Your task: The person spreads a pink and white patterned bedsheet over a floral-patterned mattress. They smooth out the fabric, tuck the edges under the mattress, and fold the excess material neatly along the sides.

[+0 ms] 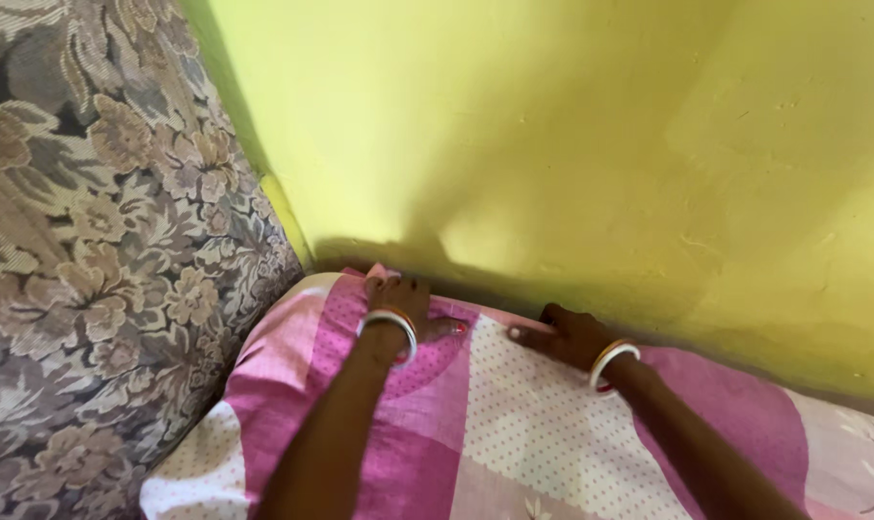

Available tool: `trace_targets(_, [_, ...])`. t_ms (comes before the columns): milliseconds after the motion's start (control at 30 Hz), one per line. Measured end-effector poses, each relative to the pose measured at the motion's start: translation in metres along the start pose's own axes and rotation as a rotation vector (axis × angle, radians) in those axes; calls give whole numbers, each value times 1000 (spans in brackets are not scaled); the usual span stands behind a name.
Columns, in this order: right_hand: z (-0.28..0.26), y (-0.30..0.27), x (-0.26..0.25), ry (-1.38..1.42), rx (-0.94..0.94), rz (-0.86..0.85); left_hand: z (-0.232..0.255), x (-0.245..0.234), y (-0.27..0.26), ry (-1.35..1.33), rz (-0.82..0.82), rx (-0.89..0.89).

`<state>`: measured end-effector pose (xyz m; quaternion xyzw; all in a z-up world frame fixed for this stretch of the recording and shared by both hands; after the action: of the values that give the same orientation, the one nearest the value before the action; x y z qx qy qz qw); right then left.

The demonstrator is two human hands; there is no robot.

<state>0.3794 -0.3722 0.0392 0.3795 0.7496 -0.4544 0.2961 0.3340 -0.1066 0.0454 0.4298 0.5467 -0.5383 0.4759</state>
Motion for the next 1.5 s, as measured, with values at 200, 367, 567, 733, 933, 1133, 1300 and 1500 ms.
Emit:
trace_targets(200, [89, 3, 15, -397, -310, 662, 14, 29, -1, -27, 116, -188])
trace_targets(367, [184, -58, -2, -74, -80, 595, 39, 59, 11, 59, 353, -72])
trace_targets(567, [221, -34, -14, 65, 46, 489, 136, 58, -7, -211, 387, 332])
trace_targets(733, [239, -13, -33, 29, -3, 318, 168, 19, -17, -91, 93, 242])
trace_targets(933, [165, -62, -27, -177, -61, 486, 171, 17, -3, -41, -39, 182])
trace_targets(1133, [153, -94, -14, -14, -354, 520, 169, 15, -5, -123, -17, 248])
trace_targets(1300, [142, -68, 4, -212, 28, 525, 188, 35, -10, -135, 159, 19])
trace_targets(1500, [155, -51, 14, -284, 19, 661, 142, 73, -37, -280, 553, 94])
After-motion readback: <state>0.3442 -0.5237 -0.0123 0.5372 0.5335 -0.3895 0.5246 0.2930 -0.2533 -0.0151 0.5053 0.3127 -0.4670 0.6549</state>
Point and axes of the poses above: each hand's wrist, its own y-axis towards the middle knuckle, its own x-axis out of the palm, z = x × y, the point moved 1 cm from there along y, towards the middle knuckle, and after that the axes turned 7 degrees about y, right-handed, at the moved point
